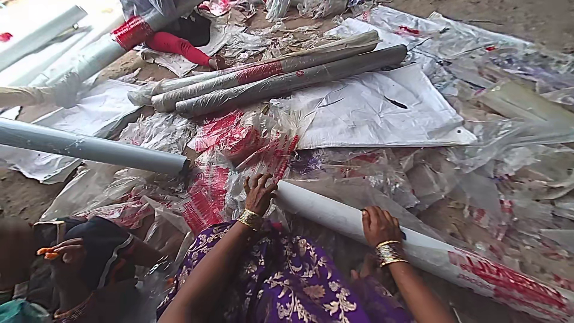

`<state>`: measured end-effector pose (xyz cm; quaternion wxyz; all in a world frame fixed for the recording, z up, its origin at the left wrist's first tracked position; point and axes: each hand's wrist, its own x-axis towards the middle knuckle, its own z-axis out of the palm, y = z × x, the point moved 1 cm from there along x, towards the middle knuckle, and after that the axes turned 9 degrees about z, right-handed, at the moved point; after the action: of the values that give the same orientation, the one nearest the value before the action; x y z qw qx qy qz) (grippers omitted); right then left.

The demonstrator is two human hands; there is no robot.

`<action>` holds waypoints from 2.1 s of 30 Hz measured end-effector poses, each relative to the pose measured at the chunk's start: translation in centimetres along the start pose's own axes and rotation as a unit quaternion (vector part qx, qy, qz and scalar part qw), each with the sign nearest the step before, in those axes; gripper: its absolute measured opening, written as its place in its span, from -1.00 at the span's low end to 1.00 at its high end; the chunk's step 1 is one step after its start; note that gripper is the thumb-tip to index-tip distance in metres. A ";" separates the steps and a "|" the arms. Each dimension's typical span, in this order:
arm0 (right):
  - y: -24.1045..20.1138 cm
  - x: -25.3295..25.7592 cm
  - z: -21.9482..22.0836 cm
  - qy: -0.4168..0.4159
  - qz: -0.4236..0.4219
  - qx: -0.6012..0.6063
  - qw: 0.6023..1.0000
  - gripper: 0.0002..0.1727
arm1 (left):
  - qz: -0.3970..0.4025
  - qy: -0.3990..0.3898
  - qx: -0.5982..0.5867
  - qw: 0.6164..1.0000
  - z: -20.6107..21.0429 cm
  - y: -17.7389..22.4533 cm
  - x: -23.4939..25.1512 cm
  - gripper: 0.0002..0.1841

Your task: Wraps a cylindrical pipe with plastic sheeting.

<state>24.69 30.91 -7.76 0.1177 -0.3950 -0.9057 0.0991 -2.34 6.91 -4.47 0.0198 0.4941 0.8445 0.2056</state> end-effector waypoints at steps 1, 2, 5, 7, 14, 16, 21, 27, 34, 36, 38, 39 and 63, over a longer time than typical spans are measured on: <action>-0.1 0.0 -0.1 -0.001 0.001 0.000 1.000 -0.51 | 0.002 -0.001 0.001 1.000 0.0 0.0 0.0 -0.81; -0.1 0.0 -0.2 -0.004 0.003 0.001 1.000 -0.51 | 0.004 -0.002 0.003 1.000 0.1 0.1 0.0 -0.82; -0.3 0.0 -0.3 -0.011 0.006 0.002 1.000 -0.51 | 0.003 -0.017 0.008 1.000 0.2 0.1 -0.1 -0.82; -0.2 -0.1 -0.2 -0.006 0.004 0.002 1.000 -0.50 | -0.007 -0.021 -0.006 1.000 0.2 0.1 -0.4 -0.84; 0.0 -0.1 -0.2 -0.005 -0.001 -0.003 1.000 -0.49 | 0.001 0.041 -0.039 0.998 0.2 -0.1 -0.1 -0.84; 0.0 0.0 -0.1 -0.003 0.000 0.000 1.000 -0.50 | 0.018 0.044 -0.015 0.999 0.4 -0.1 0.4 -0.84; 0.1 -0.1 -0.1 -0.008 0.003 0.001 1.000 -0.50 | 0.046 0.029 0.049 0.997 1.4 0.4 0.5 -0.76; 0.0 0.0 -0.2 -0.004 0.003 -0.001 1.000 -0.50 | 0.017 0.026 0.013 0.999 1.0 0.1 -0.2 -0.82; 0.1 -0.3 -0.1 0.007 0.001 0.004 1.000 -0.50 | -0.001 -0.004 0.018 1.000 0.5 0.8 -0.2 -0.77; 0.1 0.1 -0.1 0.028 -0.002 0.009 1.000 -0.50 | 0.008 0.026 0.029 0.999 0.6 0.7 0.1 -0.82; 0.0 0.2 0.2 0.040 -0.007 0.014 0.999 -0.49 | 0.015 0.051 0.040 0.998 0.8 0.6 -0.3 -0.85; -0.1 0.1 0.3 0.044 -0.008 0.017 0.999 -0.49 | 0.017 0.057 0.044 0.997 0.8 0.4 -0.4 -0.86; 0.3 0.2 -0.2 -0.016 0.011 0.011 1.000 -0.55 | -0.033 -0.101 0.022 0.994 -0.1 1.0 -1.0 -0.79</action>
<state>24.77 31.26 -7.65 0.1067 -0.4019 -0.9020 0.1166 -1.04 6.49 -4.15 0.1006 0.4847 0.8583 0.1349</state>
